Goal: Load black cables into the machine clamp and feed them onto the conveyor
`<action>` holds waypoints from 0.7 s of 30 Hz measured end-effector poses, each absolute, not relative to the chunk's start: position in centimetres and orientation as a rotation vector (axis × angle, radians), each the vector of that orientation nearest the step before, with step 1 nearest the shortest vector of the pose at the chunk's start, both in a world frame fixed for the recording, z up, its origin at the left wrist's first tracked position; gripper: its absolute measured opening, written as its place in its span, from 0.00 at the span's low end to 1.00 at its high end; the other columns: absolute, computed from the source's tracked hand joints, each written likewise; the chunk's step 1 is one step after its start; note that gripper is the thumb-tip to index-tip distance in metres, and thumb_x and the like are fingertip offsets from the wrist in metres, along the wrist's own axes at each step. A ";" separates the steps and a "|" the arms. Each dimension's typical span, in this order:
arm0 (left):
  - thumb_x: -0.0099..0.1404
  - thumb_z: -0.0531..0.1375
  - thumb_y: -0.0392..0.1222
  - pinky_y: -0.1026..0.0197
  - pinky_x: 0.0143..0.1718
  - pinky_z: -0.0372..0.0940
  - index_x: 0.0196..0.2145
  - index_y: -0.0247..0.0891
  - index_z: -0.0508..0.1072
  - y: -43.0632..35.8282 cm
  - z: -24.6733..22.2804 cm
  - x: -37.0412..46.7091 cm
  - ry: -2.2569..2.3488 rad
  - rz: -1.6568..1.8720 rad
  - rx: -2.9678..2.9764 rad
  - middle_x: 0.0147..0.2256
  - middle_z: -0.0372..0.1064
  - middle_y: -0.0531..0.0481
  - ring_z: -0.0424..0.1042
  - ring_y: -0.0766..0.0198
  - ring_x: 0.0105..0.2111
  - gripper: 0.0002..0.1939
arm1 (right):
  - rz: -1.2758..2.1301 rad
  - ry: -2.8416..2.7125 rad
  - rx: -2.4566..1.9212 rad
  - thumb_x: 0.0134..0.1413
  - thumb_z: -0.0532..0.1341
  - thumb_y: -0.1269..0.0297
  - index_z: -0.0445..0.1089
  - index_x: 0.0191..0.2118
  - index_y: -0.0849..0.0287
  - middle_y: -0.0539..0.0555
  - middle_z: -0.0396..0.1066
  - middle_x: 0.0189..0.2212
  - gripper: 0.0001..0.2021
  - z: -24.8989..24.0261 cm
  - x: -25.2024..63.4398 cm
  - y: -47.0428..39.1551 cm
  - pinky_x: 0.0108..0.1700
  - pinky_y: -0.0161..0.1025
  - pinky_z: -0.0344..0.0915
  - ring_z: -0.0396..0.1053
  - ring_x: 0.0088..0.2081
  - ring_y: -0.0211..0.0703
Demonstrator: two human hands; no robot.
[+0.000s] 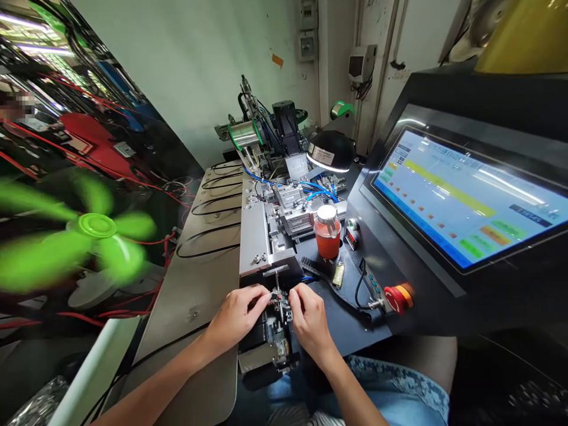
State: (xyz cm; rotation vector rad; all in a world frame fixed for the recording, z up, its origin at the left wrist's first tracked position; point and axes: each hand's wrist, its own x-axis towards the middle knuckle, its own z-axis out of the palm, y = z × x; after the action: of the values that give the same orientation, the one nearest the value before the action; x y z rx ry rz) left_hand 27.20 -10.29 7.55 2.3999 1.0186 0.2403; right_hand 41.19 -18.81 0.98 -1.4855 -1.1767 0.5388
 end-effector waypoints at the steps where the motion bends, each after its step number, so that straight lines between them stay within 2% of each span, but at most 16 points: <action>1: 0.68 0.50 0.39 0.64 0.34 0.58 0.28 0.37 0.72 -10.3 7.5 27.3 1.021 0.237 2.406 0.29 0.72 0.52 0.70 0.64 0.30 0.14 | 0.560 -1.189 -1.496 0.65 0.47 0.64 0.56 0.27 0.57 0.47 0.57 0.23 0.14 0.9 41.2 -18.4 0.29 0.34 0.52 0.56 0.25 0.37; 6: 0.68 0.51 0.37 0.65 0.32 0.58 0.28 0.36 0.71 -10.3 7.6 27.5 1.041 0.225 2.428 0.28 0.71 0.52 0.70 0.65 0.29 0.14 | 0.608 -1.275 -1.462 0.65 0.47 0.64 0.50 0.25 0.56 0.45 0.52 0.21 0.14 0.6 40.9 -16.7 0.28 0.35 0.48 0.51 0.23 0.36; 11: 0.68 0.52 0.36 0.65 0.32 0.60 0.28 0.36 0.71 -10.5 7.1 27.3 1.016 0.283 2.512 0.27 0.70 0.53 0.70 0.65 0.29 0.12 | 0.619 -1.303 -1.376 0.64 0.48 0.65 0.49 0.25 0.56 0.45 0.51 0.21 0.14 0.4 40.6 -16.3 0.27 0.35 0.49 0.51 0.23 0.36; 15: 0.69 0.52 0.38 0.65 0.32 0.62 0.37 0.37 0.72 -10.8 6.3 26.4 0.904 0.539 2.701 0.33 0.70 0.51 0.71 0.65 0.30 0.10 | 0.610 -1.252 -1.347 0.64 0.46 0.65 0.50 0.26 0.56 0.45 0.51 0.21 0.14 0.0 40.3 -16.3 0.27 0.35 0.50 0.51 0.24 0.36; 18: 0.70 0.48 0.36 0.67 0.31 0.63 0.45 0.42 0.71 -10.8 6.1 25.7 0.713 0.633 2.859 0.36 0.70 0.52 0.71 0.68 0.30 0.13 | 0.603 -1.206 -1.342 0.65 0.46 0.64 0.49 0.25 0.56 0.45 0.50 0.21 0.14 -0.1 40.0 -16.3 0.27 0.34 0.50 0.51 0.23 0.35; 21: 0.70 0.46 0.32 0.67 0.29 0.63 0.46 0.40 0.71 -10.7 6.1 25.6 0.574 0.680 3.056 0.34 0.71 0.51 0.70 0.67 0.29 0.16 | 0.607 -1.172 -1.341 0.65 0.46 0.64 0.49 0.25 0.55 0.45 0.50 0.21 0.15 -0.2 39.7 -16.3 0.26 0.34 0.50 0.50 0.23 0.35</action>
State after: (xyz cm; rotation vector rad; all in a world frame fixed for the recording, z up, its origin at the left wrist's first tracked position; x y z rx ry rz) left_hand 25.58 -10.69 6.08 3.0560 0.5745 0.6795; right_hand 39.75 -16.29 -0.23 -1.3413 -1.1716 0.6075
